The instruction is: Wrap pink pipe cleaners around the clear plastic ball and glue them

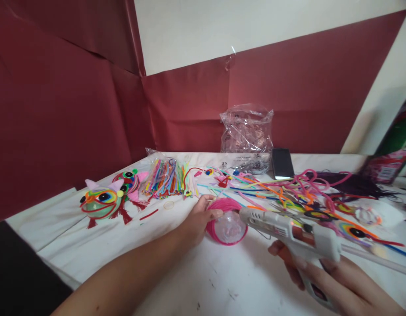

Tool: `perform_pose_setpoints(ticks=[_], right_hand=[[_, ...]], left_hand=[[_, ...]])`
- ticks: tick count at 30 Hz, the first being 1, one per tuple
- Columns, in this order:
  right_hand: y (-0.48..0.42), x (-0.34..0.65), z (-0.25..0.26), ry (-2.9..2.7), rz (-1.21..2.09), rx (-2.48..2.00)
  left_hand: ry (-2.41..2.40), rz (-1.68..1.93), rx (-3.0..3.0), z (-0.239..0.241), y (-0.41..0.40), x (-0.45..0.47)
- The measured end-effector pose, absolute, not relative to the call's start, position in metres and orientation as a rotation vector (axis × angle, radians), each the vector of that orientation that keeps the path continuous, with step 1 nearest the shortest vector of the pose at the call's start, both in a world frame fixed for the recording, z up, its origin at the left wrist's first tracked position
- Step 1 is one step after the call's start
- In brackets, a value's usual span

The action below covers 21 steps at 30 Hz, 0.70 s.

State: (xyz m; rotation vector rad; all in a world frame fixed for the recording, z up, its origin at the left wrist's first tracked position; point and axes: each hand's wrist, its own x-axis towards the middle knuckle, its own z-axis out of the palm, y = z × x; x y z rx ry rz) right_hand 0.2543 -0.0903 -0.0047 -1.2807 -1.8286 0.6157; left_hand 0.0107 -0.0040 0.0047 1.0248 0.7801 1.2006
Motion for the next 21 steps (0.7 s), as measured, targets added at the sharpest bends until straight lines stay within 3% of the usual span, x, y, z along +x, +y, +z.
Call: perform_pose_setpoints(ticks=[21], right_hand=[[-0.094,0.250,0.008,-1.850,0.593,-1.326]], left_hand=[[0.808,1.200,1.043,0.005,-0.004,0.012]])
